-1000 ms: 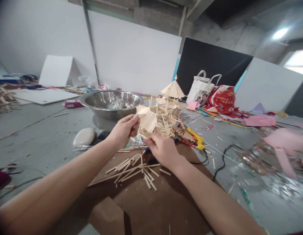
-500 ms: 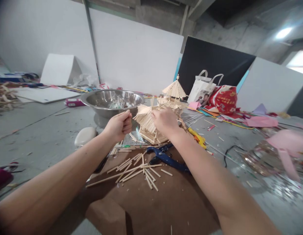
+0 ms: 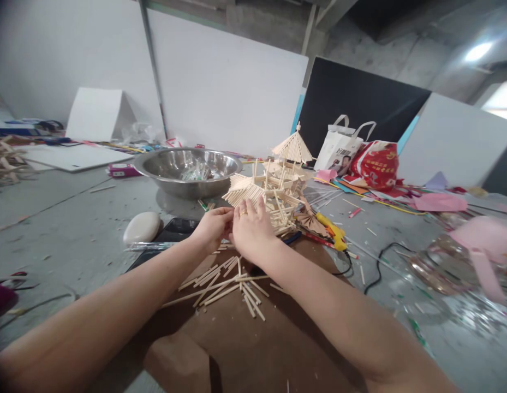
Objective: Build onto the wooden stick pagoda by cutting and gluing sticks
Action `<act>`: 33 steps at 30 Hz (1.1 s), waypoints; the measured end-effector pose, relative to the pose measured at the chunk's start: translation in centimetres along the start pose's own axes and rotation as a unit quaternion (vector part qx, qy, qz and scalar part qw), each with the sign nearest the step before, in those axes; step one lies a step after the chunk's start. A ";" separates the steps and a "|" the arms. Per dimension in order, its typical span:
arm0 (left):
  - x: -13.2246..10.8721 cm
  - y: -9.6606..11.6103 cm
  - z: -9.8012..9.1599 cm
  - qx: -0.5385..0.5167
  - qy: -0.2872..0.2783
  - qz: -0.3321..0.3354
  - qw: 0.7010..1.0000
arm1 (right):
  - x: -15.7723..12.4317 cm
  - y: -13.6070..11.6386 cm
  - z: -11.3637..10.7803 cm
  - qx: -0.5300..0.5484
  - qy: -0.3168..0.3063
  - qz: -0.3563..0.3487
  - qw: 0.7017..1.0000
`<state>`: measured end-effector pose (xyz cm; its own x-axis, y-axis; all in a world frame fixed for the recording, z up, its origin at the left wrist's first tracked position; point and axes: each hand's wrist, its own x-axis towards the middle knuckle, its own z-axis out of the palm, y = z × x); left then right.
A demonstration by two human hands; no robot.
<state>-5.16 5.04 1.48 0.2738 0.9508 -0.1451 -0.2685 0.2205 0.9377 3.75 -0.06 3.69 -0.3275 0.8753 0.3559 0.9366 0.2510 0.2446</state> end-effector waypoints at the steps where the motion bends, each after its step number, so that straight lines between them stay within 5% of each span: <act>1: 0.1 0.0 0.0 -0.025 0.001 -0.003 1.000 | -0.3 -0.4 0.0 0.015 0.000 -0.009 1.000; 7: -0.1 0.5 0.0 -0.068 -0.014 0.003 0.998 | -1.3 -1.4 0.0 0.035 -0.009 -0.044 0.998; 11: -0.2 1.0 -0.3 0.161 0.002 0.059 0.985 | -2.0 -1.2 -0.7 0.039 0.017 -0.073 0.996; 15: 0.0 2.1 -1.4 0.470 0.068 0.254 0.842 | -3.1 -0.7 -1.4 0.109 0.087 -0.103 0.985; 22: 1.0 4.8 -1.0 0.591 0.070 0.463 0.657 | -4.1 1.8 -1.6 0.212 0.174 -0.092 0.957; 24: 1.9 5.2 -0.5 0.598 0.051 0.501 0.623 | -4.1 2.6 -1.6 0.228 0.186 -0.082 0.952; 33: 5.2 4.6 -0.1 0.624 -0.015 0.472 0.622 | -4.3 4.5 -2.2 0.284 0.189 -0.040 0.939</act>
<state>-5.09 11.05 5.00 0.5613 0.5191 0.6445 0.5987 -0.7924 0.1169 9.14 -3.63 5.28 -0.3193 0.6628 0.6774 0.7877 0.5830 -0.1991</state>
